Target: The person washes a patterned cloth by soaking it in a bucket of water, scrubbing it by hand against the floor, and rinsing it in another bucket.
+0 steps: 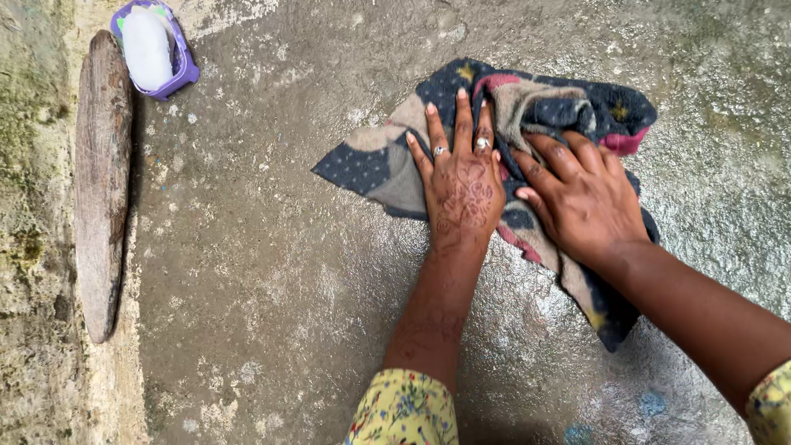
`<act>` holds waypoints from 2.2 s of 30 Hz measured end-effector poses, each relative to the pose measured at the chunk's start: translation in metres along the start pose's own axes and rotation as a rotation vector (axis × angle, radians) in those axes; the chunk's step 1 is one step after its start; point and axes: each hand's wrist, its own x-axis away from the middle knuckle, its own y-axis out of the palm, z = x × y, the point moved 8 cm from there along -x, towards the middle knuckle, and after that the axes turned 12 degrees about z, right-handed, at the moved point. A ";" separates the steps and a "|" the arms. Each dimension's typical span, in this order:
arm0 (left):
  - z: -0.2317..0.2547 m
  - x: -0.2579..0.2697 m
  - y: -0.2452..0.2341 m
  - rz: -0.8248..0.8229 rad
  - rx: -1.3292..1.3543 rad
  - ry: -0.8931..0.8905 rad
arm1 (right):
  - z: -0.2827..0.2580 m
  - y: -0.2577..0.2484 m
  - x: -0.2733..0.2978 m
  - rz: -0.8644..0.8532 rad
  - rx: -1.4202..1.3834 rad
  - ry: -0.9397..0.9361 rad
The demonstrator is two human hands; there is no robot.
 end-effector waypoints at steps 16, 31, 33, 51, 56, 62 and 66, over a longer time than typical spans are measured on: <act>-0.014 0.054 -0.030 0.078 -0.042 0.006 | -0.041 -0.020 0.020 -0.070 0.016 0.084; -0.042 0.111 -0.076 0.010 0.025 -0.158 | -0.083 -0.007 0.034 -0.299 -0.094 -0.112; -0.045 0.095 -0.071 0.034 0.030 -0.141 | -0.075 -0.002 0.019 -0.283 -0.075 -0.137; -0.080 0.015 -0.025 -0.223 -0.145 -0.179 | -0.073 0.005 -0.033 -0.071 -0.128 -0.029; -0.092 0.079 -0.055 -0.211 -0.143 -0.271 | -0.111 -0.007 -0.006 -0.156 -0.135 -0.137; -0.124 0.163 -0.089 -0.229 -0.178 -0.449 | -0.174 -0.005 0.030 -0.397 -0.179 -0.282; -0.138 0.182 -0.121 -0.144 -0.269 -0.429 | -0.203 -0.001 0.037 -0.388 -0.167 -0.415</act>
